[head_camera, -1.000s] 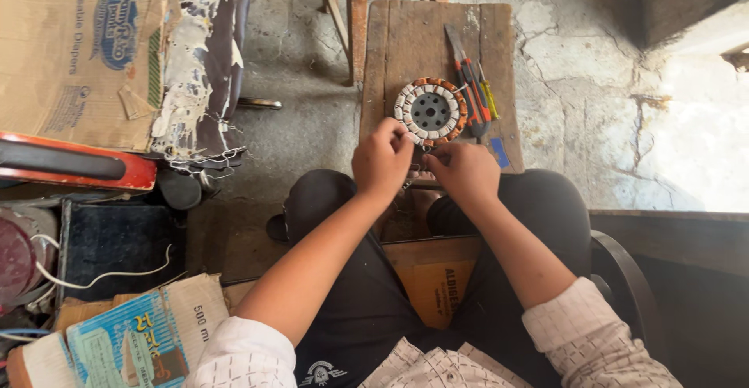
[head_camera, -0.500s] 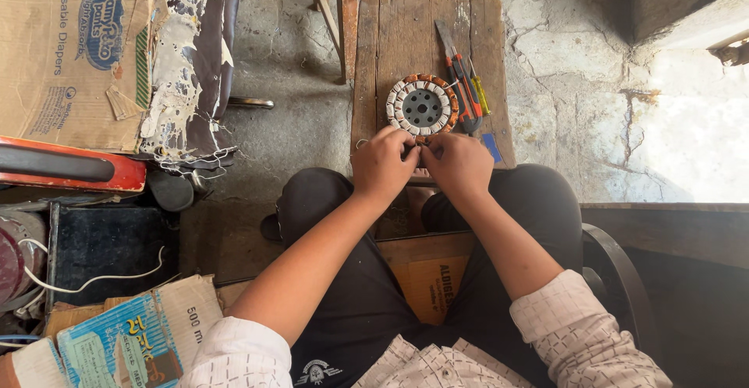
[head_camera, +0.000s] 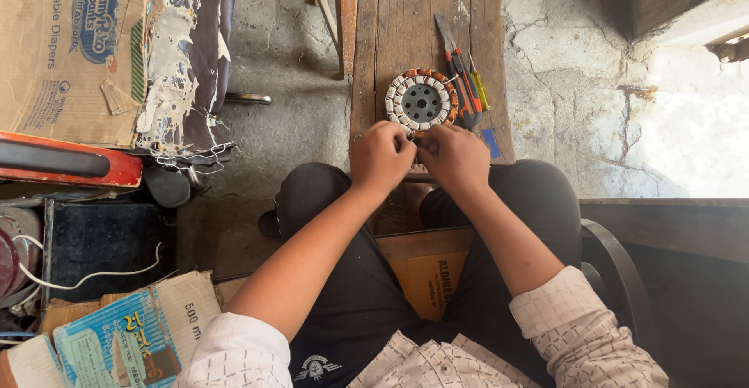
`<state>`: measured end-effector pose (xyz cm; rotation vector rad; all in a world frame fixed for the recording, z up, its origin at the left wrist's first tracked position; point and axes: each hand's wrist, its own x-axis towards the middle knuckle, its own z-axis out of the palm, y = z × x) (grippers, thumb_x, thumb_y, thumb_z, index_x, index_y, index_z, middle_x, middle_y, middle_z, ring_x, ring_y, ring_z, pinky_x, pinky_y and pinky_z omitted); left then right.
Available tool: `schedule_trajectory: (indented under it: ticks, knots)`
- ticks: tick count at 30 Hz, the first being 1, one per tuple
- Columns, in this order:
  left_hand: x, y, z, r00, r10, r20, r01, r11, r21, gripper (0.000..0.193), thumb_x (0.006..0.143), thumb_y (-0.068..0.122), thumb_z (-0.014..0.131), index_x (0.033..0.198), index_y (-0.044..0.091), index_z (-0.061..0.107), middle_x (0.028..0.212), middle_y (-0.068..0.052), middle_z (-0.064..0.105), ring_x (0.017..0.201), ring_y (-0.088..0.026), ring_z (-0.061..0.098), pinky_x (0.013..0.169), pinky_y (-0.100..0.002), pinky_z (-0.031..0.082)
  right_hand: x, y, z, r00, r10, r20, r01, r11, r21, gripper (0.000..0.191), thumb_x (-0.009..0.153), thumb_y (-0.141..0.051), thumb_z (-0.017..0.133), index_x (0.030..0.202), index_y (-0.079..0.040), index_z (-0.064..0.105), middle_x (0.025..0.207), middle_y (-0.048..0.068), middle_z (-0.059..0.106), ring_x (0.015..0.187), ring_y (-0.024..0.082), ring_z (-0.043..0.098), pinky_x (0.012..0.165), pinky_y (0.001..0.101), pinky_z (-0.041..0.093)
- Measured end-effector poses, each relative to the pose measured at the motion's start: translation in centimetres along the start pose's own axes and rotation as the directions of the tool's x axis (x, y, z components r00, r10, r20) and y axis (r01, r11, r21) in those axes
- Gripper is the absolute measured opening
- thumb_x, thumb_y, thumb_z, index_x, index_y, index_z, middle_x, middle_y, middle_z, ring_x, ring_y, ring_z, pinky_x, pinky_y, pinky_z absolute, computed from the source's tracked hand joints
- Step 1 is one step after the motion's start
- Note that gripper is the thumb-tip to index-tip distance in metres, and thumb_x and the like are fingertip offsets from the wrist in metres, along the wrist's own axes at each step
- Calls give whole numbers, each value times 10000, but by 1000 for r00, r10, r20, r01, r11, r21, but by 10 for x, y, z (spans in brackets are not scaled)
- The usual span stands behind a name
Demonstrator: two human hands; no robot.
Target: The person winds white wire around the slots of a circular motor stator placed on a small wooden stool. They use both hands to guide and secure the wire, occasionally using a yellow-handled screwdriver to adjust the winding.
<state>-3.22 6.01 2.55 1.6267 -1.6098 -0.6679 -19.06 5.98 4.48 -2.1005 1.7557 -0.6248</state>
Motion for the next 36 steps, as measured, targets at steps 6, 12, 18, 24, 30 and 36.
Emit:
schedule_trajectory:
  ticks: [6,12,18,24,30,36]
  knots:
    - [3,3,-8,999,-4,-44,4,1000,-20,102,840,178,737,925,122,739,842,-54,678,753,-275,688,646,-414,523,-3,-7,-2,999,-21,40,22,999,-30,165,733,-240,821,860,-155,759,796,4,726,728,252,710,608,396,538]
    - [2,6,-8,982,189,8,-189,979,77,119,861,201,763,967,146,771,937,-47,684,832,-293,706,693,-417,546,-1,-7,-7,1000,-12,-8,13,1000,24,97,816,-229,773,873,-150,764,808,12,727,728,250,711,621,392,540]
    - [1,5,-6,979,201,17,-202,974,98,86,874,158,749,953,127,765,949,-52,686,837,-295,711,708,-415,554,-3,-2,-5,1000,-9,-8,10,998,67,83,811,-201,743,863,-144,775,805,30,742,731,250,718,635,382,547]
    - [0,-2,4,933,359,18,-352,903,247,74,920,139,689,951,72,688,1018,-103,681,858,-296,728,699,-423,571,4,17,-4,992,124,9,-119,929,350,111,828,-116,721,908,-63,777,733,38,723,641,110,667,608,277,512]
    - [-1,-8,12,970,234,61,-241,946,215,99,930,141,629,979,56,623,1034,-133,656,795,-311,712,655,-421,560,8,28,-2,945,311,102,-315,775,548,105,848,-77,703,915,-25,763,725,-16,692,652,13,588,602,213,459]
    - [3,-10,2,986,164,-9,-161,977,139,127,982,248,645,1013,126,666,1022,-71,670,837,-294,709,715,-421,557,9,33,1,968,243,62,-241,838,489,145,850,-71,687,969,-35,760,760,0,713,679,49,632,640,222,503]
